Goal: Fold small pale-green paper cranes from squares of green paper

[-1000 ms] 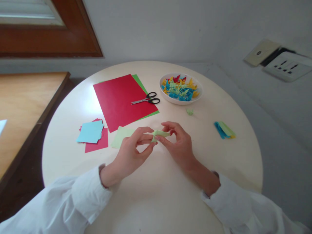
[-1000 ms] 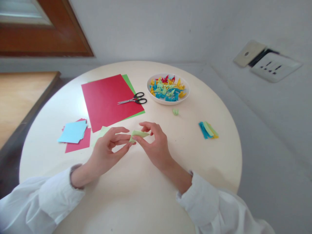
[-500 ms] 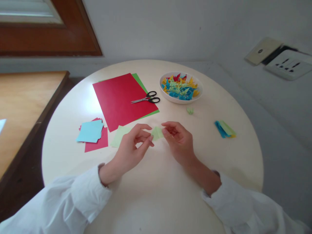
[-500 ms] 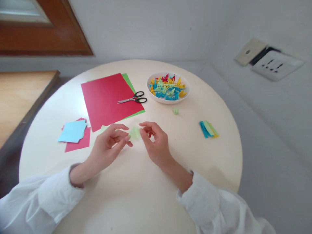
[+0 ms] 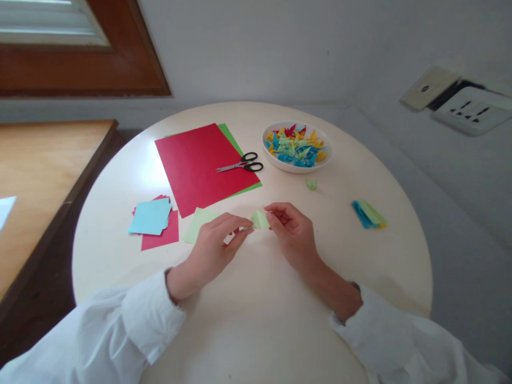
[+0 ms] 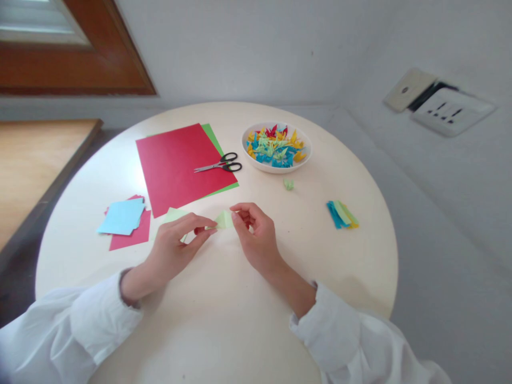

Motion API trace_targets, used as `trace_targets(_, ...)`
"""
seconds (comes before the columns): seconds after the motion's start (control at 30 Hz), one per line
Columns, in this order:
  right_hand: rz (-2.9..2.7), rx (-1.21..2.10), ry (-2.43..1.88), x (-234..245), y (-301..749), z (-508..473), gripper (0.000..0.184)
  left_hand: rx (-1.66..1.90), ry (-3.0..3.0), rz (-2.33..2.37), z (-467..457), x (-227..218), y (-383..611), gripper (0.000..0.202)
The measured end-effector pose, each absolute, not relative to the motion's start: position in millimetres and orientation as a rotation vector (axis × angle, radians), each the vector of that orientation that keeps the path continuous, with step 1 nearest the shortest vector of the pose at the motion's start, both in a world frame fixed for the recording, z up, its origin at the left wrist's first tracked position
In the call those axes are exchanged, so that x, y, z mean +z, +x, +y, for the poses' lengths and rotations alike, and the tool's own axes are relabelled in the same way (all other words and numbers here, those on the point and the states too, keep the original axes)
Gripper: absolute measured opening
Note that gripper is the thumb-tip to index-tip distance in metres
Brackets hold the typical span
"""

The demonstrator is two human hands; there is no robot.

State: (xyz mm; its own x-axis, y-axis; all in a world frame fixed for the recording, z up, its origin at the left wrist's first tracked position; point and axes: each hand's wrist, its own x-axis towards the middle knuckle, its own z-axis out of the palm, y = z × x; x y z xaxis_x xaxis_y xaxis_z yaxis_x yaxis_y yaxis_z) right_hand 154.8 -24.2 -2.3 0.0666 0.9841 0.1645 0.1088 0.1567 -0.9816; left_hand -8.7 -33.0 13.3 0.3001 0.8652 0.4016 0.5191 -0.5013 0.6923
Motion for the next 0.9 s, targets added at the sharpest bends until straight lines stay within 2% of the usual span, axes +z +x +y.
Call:
trace_targets(0.2,-1.388,0.887,-1.139,-0.1,159.5,-23.1,0.014,1.065,1.726,1.288,-26.8,18.4,-8.3,0.012)
trace_targets(0.33,-1.430,1.025,-1.061,-2.4,159.0,-23.0,0.030,1.057,1.544,1.229,-23.9,21.7,-8.0,0.011)
trace_targets(0.57,-1.354,1.279,-0.966,-1.0,156.0,-22.8,0.019,1.001,1.452,1.153,-25.1,20.1,-7.1,0.012)
trace_targets(0.77,-1.313,1.452,-0.990,2.4,158.5,-22.2,0.022,0.975,1.474,1.198,-24.7,20.9,-7.8,0.014)
trace_targets(0.9,-1.315,1.454,-1.035,4.9,157.5,-23.2,0.022,0.991,1.517,1.171,-24.8,22.2,-8.6,0.013)
